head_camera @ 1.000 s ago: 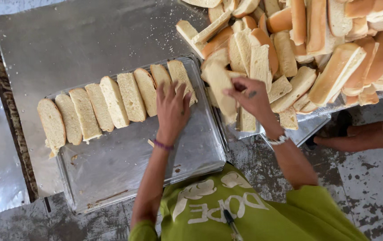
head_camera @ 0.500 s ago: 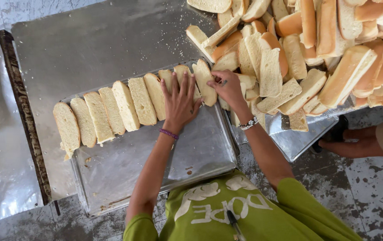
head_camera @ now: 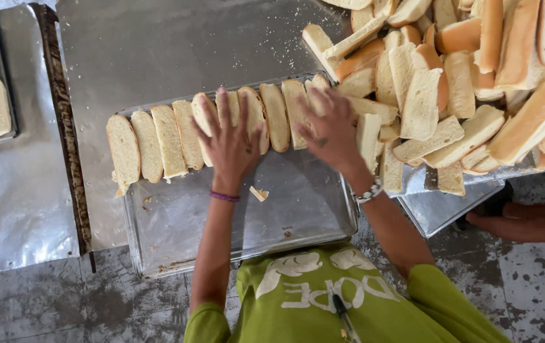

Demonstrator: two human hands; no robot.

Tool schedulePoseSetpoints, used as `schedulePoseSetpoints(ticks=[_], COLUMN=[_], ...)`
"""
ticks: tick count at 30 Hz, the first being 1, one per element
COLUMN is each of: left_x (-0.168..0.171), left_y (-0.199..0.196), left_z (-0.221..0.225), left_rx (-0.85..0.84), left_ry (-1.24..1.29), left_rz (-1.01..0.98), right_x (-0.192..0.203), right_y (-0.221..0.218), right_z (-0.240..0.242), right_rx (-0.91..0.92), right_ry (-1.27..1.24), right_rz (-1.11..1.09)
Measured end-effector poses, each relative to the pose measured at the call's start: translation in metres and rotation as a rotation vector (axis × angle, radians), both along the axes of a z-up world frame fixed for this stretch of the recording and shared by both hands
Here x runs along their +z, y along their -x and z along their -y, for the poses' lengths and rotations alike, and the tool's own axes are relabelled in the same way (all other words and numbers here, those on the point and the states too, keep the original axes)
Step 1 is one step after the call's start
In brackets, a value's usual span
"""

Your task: The person organizes metal trays and then picks up bread rolls from a pile, slicing some by hand and arranging them in rows on a tray.

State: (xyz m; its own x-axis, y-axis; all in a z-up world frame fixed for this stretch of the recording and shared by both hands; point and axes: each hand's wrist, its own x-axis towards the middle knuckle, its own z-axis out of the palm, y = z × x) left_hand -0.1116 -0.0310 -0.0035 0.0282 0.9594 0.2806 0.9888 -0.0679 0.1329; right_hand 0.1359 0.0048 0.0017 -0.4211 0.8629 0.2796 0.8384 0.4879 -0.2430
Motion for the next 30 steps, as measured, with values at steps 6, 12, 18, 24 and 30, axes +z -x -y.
schedulePoseSetpoints(ticks=[6,12,18,24,30], left_x=[-0.020,0.010,-0.012,-0.107,-0.104], left_y=[0.013,-0.003,-0.123,-0.324,-0.351], left_z=[-0.002,-0.001,-0.044,-0.101,-0.105], left_rx=[0.039,0.004,-0.567,-0.408,-0.162], left_ry=[0.076,-0.034,-0.169,0.098,0.521], left_rz=[0.055,0.063,1.030,1.066,1.815], right_x=[-0.022,-0.019,0.001,-0.036,-0.033], right_y=[0.059,0.033,-0.155,-0.236,-0.261], right_z=[0.007,0.002,-0.013,-0.056,-0.038], right_rx=[-0.005,-0.041,-0.630,-0.374,-0.238], right_ry=[0.117,0.131,-0.101,0.149,0.491], right_rz=[0.181,0.062,-0.271,-0.416,-1.415])
